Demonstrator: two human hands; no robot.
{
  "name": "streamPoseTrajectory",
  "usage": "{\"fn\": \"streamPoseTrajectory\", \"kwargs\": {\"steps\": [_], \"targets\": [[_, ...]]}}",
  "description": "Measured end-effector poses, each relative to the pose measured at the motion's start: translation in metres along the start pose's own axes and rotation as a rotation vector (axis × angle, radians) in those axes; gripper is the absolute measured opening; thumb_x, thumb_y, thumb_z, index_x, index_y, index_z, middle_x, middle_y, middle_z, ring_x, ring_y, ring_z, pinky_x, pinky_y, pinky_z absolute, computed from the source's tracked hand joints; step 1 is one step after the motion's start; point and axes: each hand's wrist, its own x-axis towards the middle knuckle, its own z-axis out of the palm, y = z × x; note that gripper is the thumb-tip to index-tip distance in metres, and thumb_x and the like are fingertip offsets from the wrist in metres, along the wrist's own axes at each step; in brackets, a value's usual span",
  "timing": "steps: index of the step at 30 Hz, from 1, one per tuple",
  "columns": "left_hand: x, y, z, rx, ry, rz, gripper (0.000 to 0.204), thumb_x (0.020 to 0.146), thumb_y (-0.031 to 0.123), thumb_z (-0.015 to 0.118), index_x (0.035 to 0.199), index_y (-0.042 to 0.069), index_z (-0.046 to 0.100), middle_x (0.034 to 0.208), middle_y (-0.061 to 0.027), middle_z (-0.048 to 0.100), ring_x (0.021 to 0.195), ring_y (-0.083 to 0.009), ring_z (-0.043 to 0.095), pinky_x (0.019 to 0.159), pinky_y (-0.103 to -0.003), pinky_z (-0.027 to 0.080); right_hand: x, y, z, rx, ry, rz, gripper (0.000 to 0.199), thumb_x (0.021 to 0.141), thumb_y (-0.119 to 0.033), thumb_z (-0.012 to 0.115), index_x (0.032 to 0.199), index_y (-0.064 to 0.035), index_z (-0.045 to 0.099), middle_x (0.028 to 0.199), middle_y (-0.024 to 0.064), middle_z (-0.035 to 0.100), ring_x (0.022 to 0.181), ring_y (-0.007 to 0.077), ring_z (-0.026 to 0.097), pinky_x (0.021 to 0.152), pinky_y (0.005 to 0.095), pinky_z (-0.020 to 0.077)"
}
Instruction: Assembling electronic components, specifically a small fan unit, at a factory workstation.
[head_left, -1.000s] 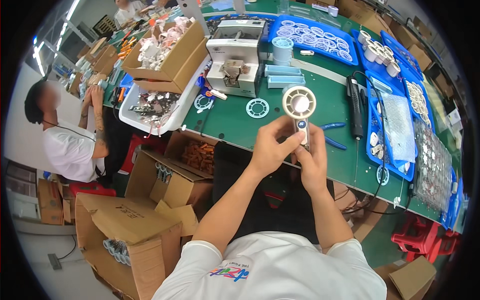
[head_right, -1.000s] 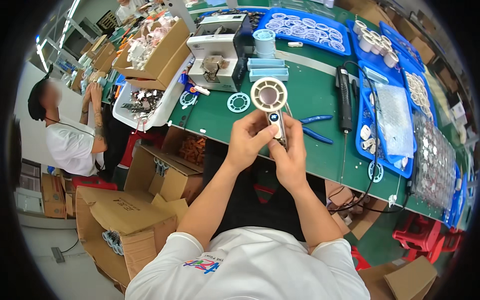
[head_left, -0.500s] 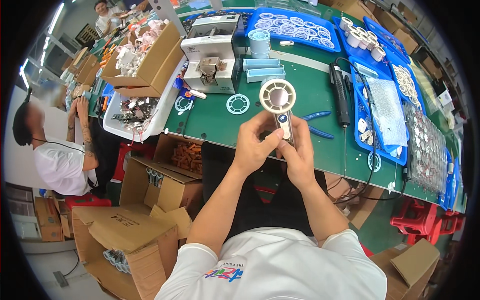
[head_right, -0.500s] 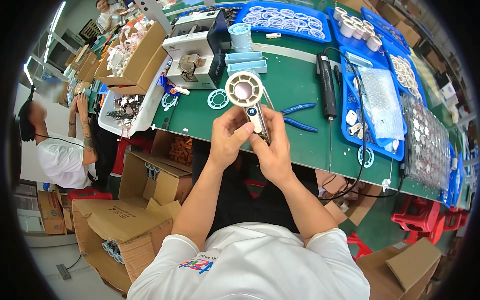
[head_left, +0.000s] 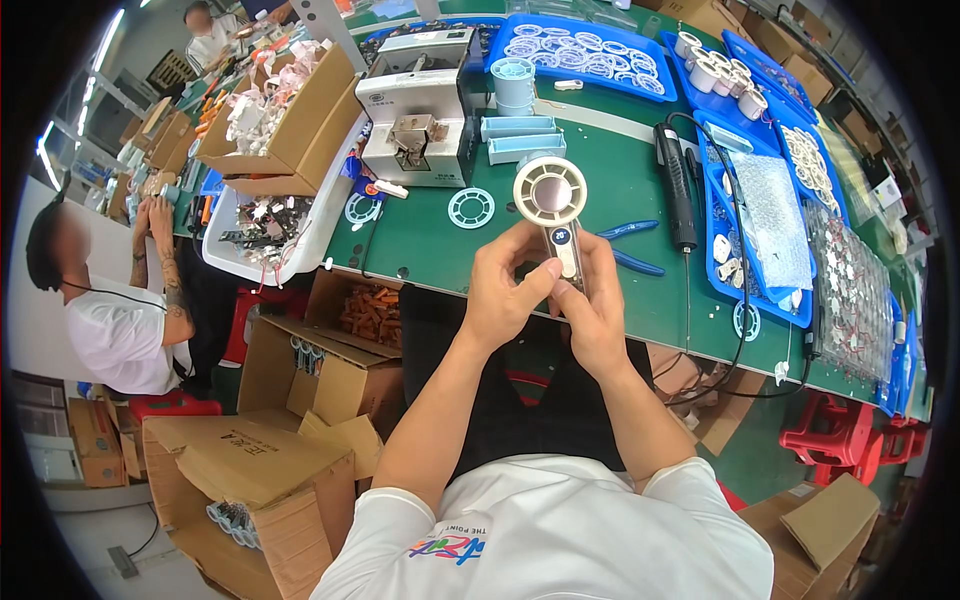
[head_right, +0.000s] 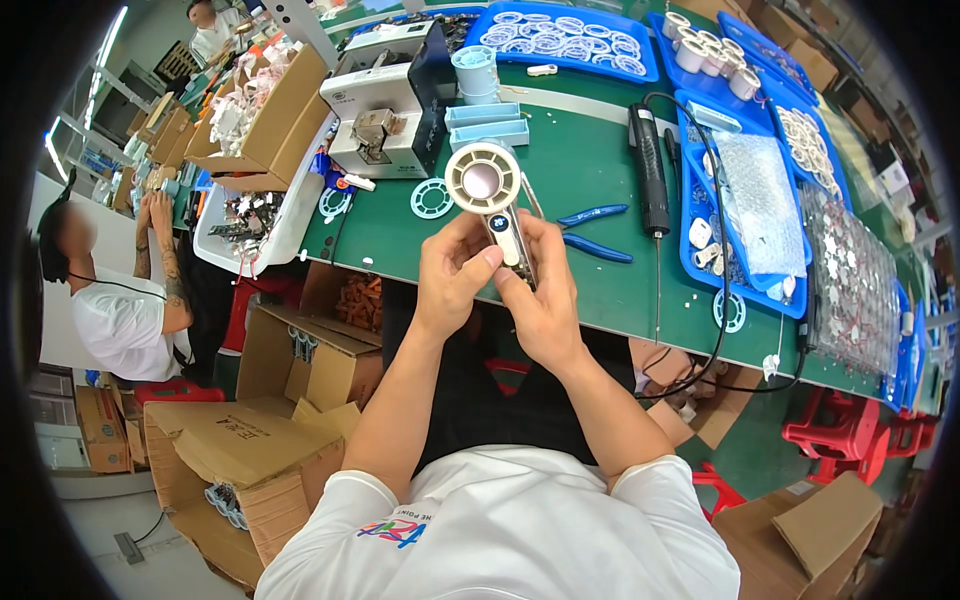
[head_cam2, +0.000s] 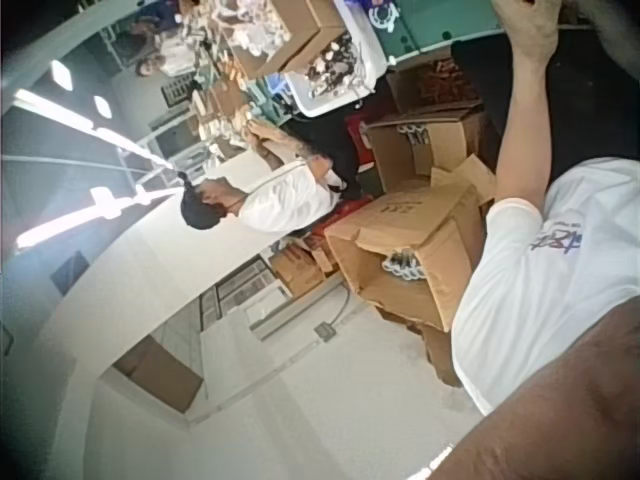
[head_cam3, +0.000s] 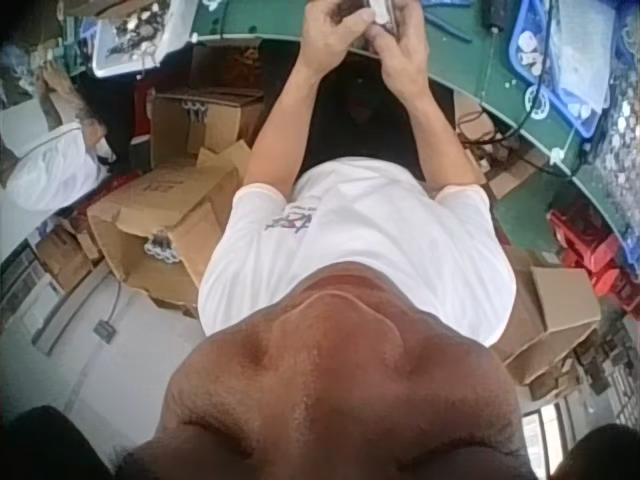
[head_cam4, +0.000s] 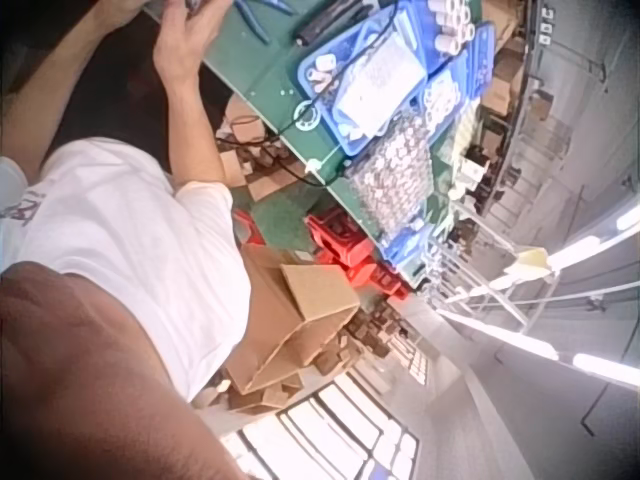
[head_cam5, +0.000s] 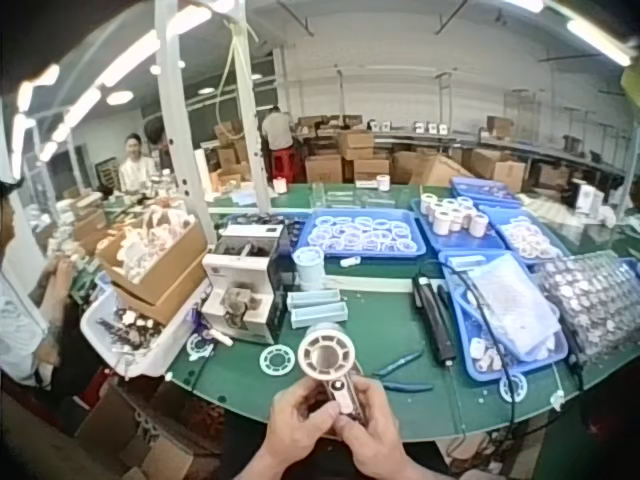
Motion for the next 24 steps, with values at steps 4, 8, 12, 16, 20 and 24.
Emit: {"fn": "streamPoseTrajectory", "kwargs": {"steps": [4,8,12,16,20,24], "targets": [[0.001,0.0,0.0,0.01,-0.009,0.022,0.039,0.086,0.008,0.064,0.123,-0.004,0.065,0.101,-0.0109,0.071,0.088,-0.0173,0.063,0.084,-0.029,0.051,0.001,0.0,-0.001,0.007,-0.011,-0.003,0.051,0.096,0.0,0.051,0.145,-0.0012,0.041,0.119,0.0119,0.058,0.083,0.0116,0.052,0.069,0.0227,0.0448],[0.0,0.004,0.0,-0.015,-0.01,-0.001,0.041,0.086,0.008,0.063,0.125,-0.004,0.064,0.101,-0.0106,0.07,0.086,-0.0166,0.061,0.075,-0.027,0.051,0.003,-0.007,0.001,0.085,-0.014,0.083,0.049,0.096,-0.001,0.053,0.144,-0.0011,0.041,0.118,0.0116,0.059,0.084,0.0121,0.053,0.07,0.023,0.0457],[0.002,0.004,0.002,-0.041,0.019,0.019,0.041,0.086,0.008,0.063,0.126,-0.004,0.064,0.102,-0.0106,0.069,0.084,-0.0162,0.059,0.071,-0.026,0.05,0.01,-0.004,0.002,0.013,-0.03,0.039,0.049,0.096,-0.001,0.054,0.143,-0.0009,0.042,0.117,0.0116,0.06,0.085,0.0125,0.054,0.07,0.0228,0.0463],[0.002,0.002,0.001,-0.035,0.04,0.024,0.042,0.086,0.008,0.062,0.126,-0.004,0.063,0.103,-0.0107,0.069,0.084,-0.0162,0.058,0.069,-0.025,0.049,0.013,-0.005,0.004,-0.04,-0.035,0.039,0.051,0.095,-0.003,0.058,0.143,0.0005,0.041,0.12,0.0151,0.061,0.095,0.0174,0.058,0.08,0.028,0.0484],[0.002,0.0,0.0,-0.018,0.043,0.017,0.042,0.085,0.008,0.062,0.125,-0.005,0.063,0.103,-0.0109,0.068,0.084,-0.0164,0.058,0.069,-0.026,0.049,0.014,-0.004,0.003,-0.073,-0.033,0.058,0.054,0.094,-0.004,0.061,0.143,0.0019,0.041,0.124,0.0188,0.063,0.104,0.0222,0.063,0.09,0.0333,0.0504],[0.002,-0.001,0.0,-0.01,0.032,0.007,0.042,0.085,0.007,0.062,0.125,-0.005,0.063,0.103,-0.011,0.068,0.084,-0.0167,0.058,0.072,-0.026,0.05,0.013,-0.002,0.0,-0.085,-0.038,0.067,0.054,0.094,-0.004,0.062,0.143,0.002,0.041,0.122,0.019,0.063,0.104,0.0223,0.063,0.09,0.0339,0.0505]]}}
